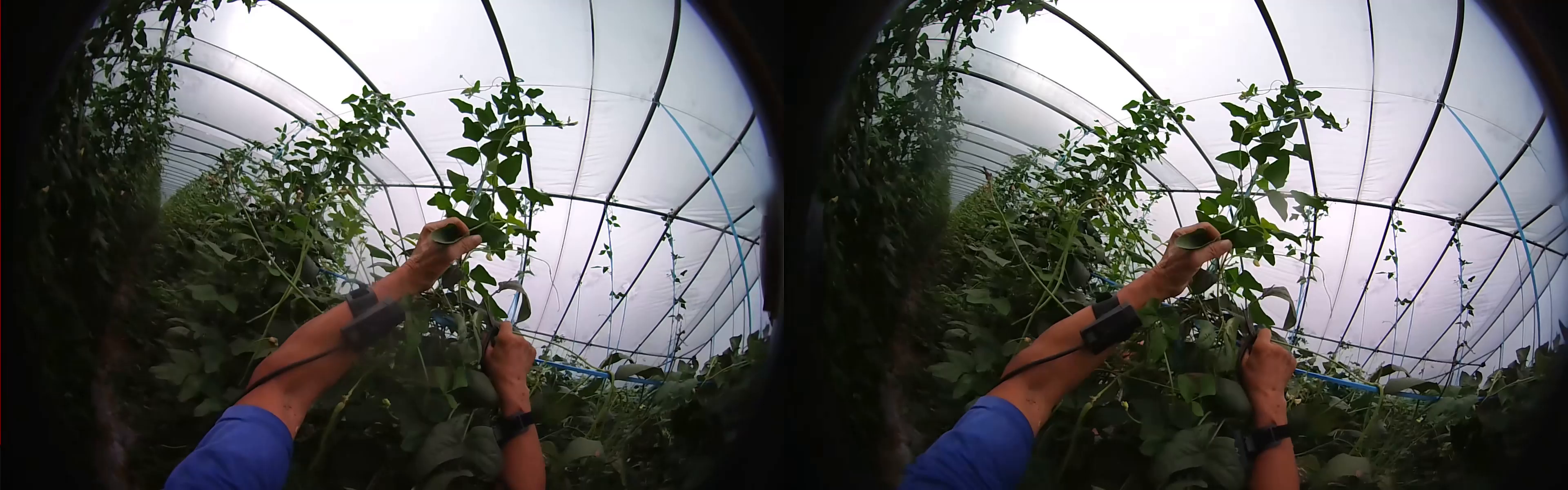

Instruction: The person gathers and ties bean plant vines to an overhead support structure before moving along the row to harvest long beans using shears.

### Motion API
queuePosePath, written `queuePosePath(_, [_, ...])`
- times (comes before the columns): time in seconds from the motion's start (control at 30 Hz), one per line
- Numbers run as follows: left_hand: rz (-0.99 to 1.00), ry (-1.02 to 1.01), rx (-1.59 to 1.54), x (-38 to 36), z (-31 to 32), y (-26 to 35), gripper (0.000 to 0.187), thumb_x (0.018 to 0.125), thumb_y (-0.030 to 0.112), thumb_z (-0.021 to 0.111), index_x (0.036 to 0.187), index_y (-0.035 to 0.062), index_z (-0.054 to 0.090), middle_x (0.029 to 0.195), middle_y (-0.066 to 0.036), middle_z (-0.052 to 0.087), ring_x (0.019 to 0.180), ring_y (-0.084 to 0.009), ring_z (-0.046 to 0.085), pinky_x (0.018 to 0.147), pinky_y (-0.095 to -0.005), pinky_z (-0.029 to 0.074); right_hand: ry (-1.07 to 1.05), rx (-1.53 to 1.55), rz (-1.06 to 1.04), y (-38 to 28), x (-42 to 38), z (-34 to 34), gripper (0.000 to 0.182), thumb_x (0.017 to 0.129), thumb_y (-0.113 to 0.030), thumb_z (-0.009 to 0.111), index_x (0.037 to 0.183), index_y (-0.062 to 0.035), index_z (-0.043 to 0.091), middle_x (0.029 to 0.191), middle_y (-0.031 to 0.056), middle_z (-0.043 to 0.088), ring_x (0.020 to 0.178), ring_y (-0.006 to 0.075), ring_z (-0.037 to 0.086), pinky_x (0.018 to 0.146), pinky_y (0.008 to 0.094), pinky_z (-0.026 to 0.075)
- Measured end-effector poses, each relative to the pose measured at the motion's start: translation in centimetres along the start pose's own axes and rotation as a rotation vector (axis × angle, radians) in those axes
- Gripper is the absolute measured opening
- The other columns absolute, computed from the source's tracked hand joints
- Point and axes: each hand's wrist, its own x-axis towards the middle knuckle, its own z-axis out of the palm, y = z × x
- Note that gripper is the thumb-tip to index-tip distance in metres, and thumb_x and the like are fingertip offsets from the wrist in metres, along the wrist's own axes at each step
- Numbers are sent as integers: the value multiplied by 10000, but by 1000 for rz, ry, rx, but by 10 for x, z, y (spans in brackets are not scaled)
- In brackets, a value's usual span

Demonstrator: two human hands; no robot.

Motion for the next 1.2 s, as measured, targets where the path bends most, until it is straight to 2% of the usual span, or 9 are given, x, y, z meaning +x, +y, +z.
queuePosePath(0.17, [139,-63,47,1,33,0,198,852,181,699,961,63,584,766,8,566,723,-66,504,656,-250,442,-50,38,-20,7,6,-10,192,762,-177,625,899,-61,556,713,174,634,667,367,628,593,472,472])
queuePosePath(0.3, [300,-50,199,-5,50,-21,206,839,121,686,1024,45,637,848,-83,642,763,-121,576,687,-269,470,125,334,-32,22,7,-14,315,804,-137,622,1089,-12,572,796,205,631,730,397,617,668,458,484])
queuePosePath(0.5, [91,150,193,-9,63,-22,182,889,179,633,979,20,631,776,-95,647,678,-138,580,645,-283,477,428,484,-70,25,-9,-23,335,764,-62,648,1072,37,565,914,227,601,821,368,603,692,423,478])
queuePosePath(0.57, [56,320,245,-6,67,-27,188,909,195,605,931,10,632,713,-103,623,640,-135,566,622,-288,472,455,415,-78,24,-16,-28,321,766,-75,666,1056,25,573,812,170,603,706,310,597,674,384,477])
queuePosePath(0.6, [63,396,256,-6,70,-30,189,882,256,601,875,71,640,729,-167,635,715,-369,631,614,-398,486,436,384,-93,20,-20,-34,294,761,-72,658,1027,23,575,802,179,595,702,334,589,652,409,465])
queuePosePath(0.7, [48,393,294,-9,73,-37,170,879,237,602,860,71,635,727,-174,628,710,-376,623,604,-400,484,422,389,-88,20,-25,-39,255,768,-95,660,982,20,582,778,188,594,665,364,580,620,414,461])
queuePosePath(0.83, [103,401,340,-14,74,-37,141,866,164,630,869,23,630,699,-163,609,625,-295,618,591,-324,475,321,574,91,16,-23,-59,237,790,-119,667,960,23,586,713,148,592,617,286,590,611,361,471])
queuePosePath(0.97, [82,415,352,-15,75,-38,150,865,176,636,859,26,630,694,-171,608,636,-334,624,578,-335,475,279,716,143,14,-22,-69,215,798,-105,647,959,20,582,652,97,567,586,215,575,601,339,471])
queuePosePath(1.2, [67,448,409,-12,82,-44,163,855,191,652,831,31,631,699,-174,619,662,-341,638,569,-354,483,207,612,73,25,-30,-60,255,777,-113,649,979,22,570,694,120,585,618,242,592,614,345,477])
